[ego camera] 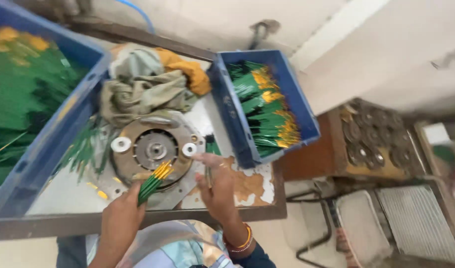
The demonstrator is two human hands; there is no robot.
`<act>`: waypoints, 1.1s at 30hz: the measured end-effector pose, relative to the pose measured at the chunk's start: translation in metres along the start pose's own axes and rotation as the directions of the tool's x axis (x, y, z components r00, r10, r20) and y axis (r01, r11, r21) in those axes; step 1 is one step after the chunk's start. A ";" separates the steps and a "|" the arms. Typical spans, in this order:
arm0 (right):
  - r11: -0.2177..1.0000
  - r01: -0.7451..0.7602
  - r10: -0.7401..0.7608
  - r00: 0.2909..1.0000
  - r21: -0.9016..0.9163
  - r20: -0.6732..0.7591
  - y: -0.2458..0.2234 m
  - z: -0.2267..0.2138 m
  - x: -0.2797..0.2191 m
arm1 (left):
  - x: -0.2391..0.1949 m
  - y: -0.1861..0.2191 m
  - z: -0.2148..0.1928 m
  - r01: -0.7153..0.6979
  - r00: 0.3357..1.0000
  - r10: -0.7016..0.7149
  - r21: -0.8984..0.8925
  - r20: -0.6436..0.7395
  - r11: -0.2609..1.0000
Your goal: Feeding bundles of thin green rods into a mechanical fixture for processing at a workbench.
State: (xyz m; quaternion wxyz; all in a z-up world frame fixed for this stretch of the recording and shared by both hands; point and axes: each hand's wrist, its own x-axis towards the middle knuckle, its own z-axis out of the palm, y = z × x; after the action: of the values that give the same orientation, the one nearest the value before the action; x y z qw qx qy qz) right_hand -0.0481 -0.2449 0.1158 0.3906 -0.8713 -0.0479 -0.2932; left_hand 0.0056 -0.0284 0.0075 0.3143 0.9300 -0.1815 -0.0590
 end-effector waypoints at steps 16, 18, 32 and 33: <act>0.948 0.141 -0.022 0.924 -0.286 0.382 0.037 0.020 -0.044 | 0.059 0.037 0.064 -0.570 0.809 0.429 0.359 0.402 0.739; 0.945 -0.094 0.240 0.851 -0.314 0.467 0.053 0.018 -0.042 | 0.068 0.059 0.055 -0.546 0.824 0.416 0.339 0.385 0.766; 0.260 0.293 0.094 0.941 -0.920 0.326 0.525 -0.132 -0.011 | 0.050 -0.029 -0.036 -0.221 0.975 0.219 0.137 0.031 0.966; 0.155 0.324 -0.043 0.946 -0.933 0.322 0.582 -0.170 0.011 | 0.044 -0.034 -0.041 -0.279 0.960 0.278 0.087 0.021 0.956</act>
State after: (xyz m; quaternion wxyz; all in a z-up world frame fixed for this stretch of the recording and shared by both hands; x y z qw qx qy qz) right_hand 0.0621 -0.7688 -0.1696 -0.3038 -0.9309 0.0018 -0.2026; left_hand 0.0654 0.0034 0.0201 0.2768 0.9080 -0.3144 -0.0100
